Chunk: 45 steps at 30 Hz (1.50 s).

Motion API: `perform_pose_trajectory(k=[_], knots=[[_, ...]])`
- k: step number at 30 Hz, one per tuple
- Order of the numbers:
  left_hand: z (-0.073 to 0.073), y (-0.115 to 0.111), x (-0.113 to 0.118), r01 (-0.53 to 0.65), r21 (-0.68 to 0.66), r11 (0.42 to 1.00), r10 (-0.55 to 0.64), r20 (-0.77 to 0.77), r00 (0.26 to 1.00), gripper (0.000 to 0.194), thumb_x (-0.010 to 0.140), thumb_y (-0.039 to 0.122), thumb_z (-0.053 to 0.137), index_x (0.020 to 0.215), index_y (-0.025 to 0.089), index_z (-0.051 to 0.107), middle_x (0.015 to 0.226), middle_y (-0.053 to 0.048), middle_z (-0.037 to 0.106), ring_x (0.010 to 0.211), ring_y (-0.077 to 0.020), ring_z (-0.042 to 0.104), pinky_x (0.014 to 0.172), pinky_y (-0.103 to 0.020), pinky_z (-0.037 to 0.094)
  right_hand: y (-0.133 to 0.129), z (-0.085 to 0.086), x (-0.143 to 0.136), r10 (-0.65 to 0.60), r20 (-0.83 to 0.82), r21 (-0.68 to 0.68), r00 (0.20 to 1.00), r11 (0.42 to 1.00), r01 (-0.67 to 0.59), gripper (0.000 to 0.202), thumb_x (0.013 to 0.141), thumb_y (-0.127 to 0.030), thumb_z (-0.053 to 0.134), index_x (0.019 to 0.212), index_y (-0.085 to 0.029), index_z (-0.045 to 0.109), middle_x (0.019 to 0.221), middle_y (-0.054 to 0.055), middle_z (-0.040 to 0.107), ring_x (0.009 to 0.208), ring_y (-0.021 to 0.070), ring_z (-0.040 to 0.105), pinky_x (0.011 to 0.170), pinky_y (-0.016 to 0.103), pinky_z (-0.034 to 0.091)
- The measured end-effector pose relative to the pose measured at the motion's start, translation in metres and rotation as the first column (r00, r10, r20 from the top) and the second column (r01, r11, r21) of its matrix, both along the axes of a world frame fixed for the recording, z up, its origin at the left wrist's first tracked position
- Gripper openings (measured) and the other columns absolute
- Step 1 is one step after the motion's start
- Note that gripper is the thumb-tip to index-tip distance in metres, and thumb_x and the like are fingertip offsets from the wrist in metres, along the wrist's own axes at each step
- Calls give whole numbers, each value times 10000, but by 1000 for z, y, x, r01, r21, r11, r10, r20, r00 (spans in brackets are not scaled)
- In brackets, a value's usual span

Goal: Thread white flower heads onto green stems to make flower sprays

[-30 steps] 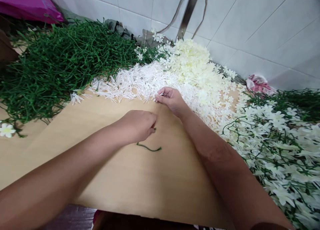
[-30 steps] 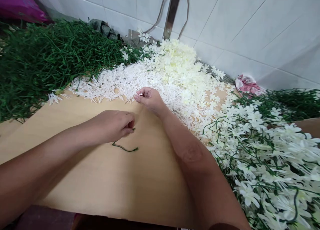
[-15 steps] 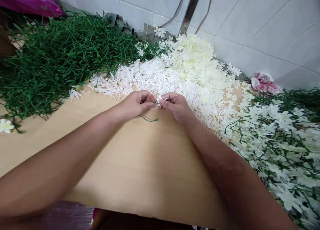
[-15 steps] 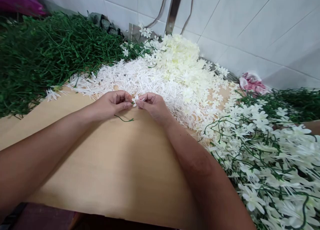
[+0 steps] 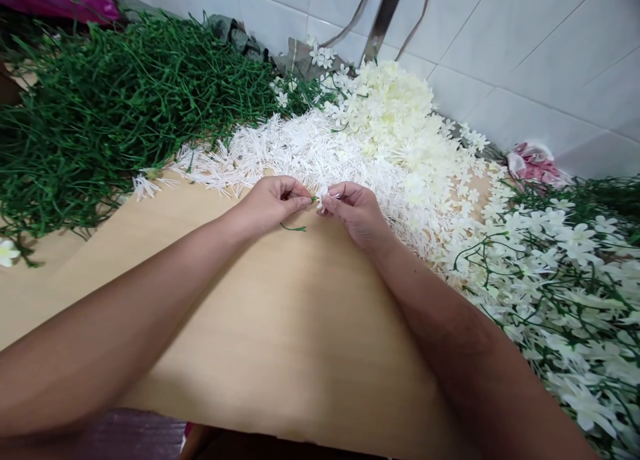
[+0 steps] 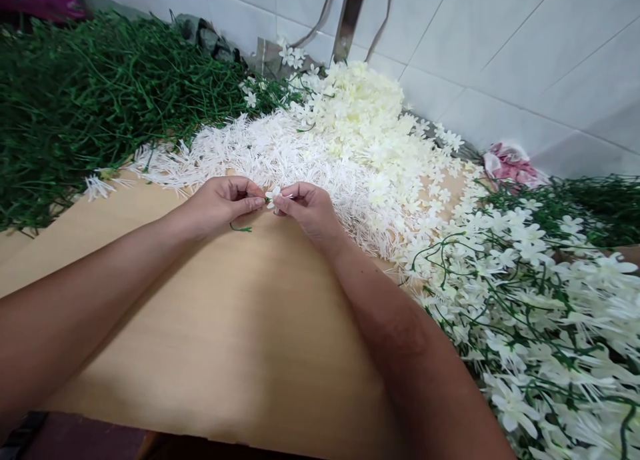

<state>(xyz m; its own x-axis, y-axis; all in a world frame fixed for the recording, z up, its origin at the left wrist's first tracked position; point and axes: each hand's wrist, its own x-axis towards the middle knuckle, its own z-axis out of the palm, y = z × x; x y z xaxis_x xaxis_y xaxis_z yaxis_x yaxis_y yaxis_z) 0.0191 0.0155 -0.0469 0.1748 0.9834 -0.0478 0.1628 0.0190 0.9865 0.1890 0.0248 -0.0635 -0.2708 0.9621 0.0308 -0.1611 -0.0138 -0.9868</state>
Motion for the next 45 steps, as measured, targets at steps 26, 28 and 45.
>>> perform_pose_trajectory(k=[26,28,45], knots=[[4,-1,3,-26,-50,998,25,-17,1000,71,634,102,665,623,128,600,531,31,553,506,-67,458,513,-213,345,-4,-7,-5,-28,182,177,983,984,-4,352,529,-416,828,627,-192,575,614,-37,567,594,101,548,649,308,499],[5,-1,3,-30,-55,998,28,-32,999,74,640,98,655,616,132,593,524,32,549,501,-70,455,512,-218,341,-5,-7,-6,-36,179,171,983,985,5,358,527,-426,828,626,-193,574,609,-39,575,580,98,545,633,301,493],[9,0,6,-13,-46,999,4,-189,982,108,666,79,633,615,131,554,508,53,500,493,-58,410,507,-212,302,-4,0,-7,-7,246,81,969,997,-13,343,524,-408,831,633,-175,603,612,-6,649,594,119,579,609,286,460]])
